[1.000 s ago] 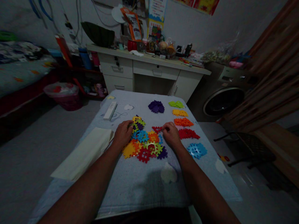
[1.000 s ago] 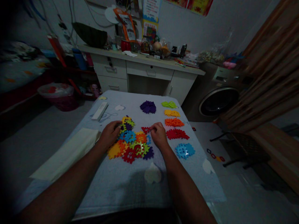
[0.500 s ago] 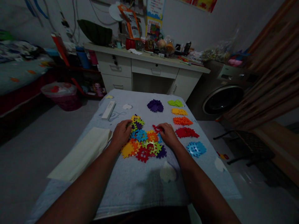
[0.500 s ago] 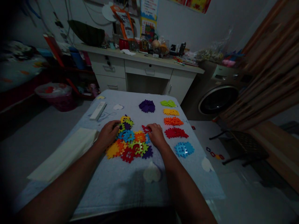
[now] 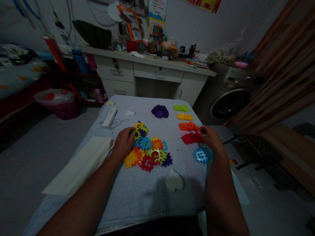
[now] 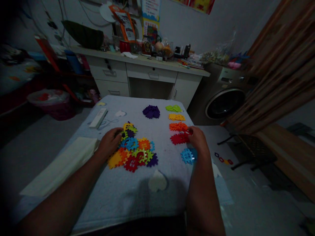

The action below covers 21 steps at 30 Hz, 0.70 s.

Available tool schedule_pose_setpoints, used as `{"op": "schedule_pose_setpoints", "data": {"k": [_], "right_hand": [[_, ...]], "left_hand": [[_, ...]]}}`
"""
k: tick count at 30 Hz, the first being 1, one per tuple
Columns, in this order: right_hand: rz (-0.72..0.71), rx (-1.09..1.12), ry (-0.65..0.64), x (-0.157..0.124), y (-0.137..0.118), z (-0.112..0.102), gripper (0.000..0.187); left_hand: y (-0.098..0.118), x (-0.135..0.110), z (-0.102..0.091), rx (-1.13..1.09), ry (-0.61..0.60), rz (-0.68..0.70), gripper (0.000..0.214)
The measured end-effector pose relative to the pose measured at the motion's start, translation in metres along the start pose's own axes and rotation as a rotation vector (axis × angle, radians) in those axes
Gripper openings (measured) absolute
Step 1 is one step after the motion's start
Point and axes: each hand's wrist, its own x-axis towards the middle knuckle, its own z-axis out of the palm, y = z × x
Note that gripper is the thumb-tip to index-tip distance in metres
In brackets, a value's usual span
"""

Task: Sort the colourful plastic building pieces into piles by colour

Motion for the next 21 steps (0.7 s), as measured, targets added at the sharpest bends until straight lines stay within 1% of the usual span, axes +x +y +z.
{"op": "schedule_pose_setpoints", "data": {"k": [3,6,11,15,17,18,20,21], "right_hand": [[0.113,-0.058,-0.038,-0.003,0.022,0.002,0.029],[0.174,-0.079,-0.029,-0.003,0.032,0.008,0.026],[0.257,-0.074,-0.013,-0.002,0.038,0.016,0.022],[0.291,-0.023,0.016,-0.003,0.034,0.014,0.022],[0.268,0.01,0.064,-0.004,0.025,0.013,0.024],[0.232,0.032,0.097,-0.003,0.019,0.013,0.025],[0.112,0.106,0.148,-0.002,0.0,0.015,0.028],[0.04,0.159,0.155,-0.002,-0.011,0.018,0.029]], "left_hand": [[0.002,0.0,-0.001,0.007,0.003,-0.012,0.04],[0.002,0.0,-0.001,0.005,-0.004,-0.015,0.042],[0.001,0.0,0.0,0.018,-0.017,-0.028,0.044],[0.002,-0.001,-0.001,0.014,-0.023,-0.036,0.045],[0.003,-0.001,-0.002,0.005,-0.024,-0.03,0.045],[0.004,-0.001,-0.002,0.0,-0.024,-0.028,0.046],[0.006,-0.001,-0.003,-0.013,-0.026,-0.024,0.046],[0.007,-0.001,-0.003,-0.021,-0.028,-0.024,0.046]]}}
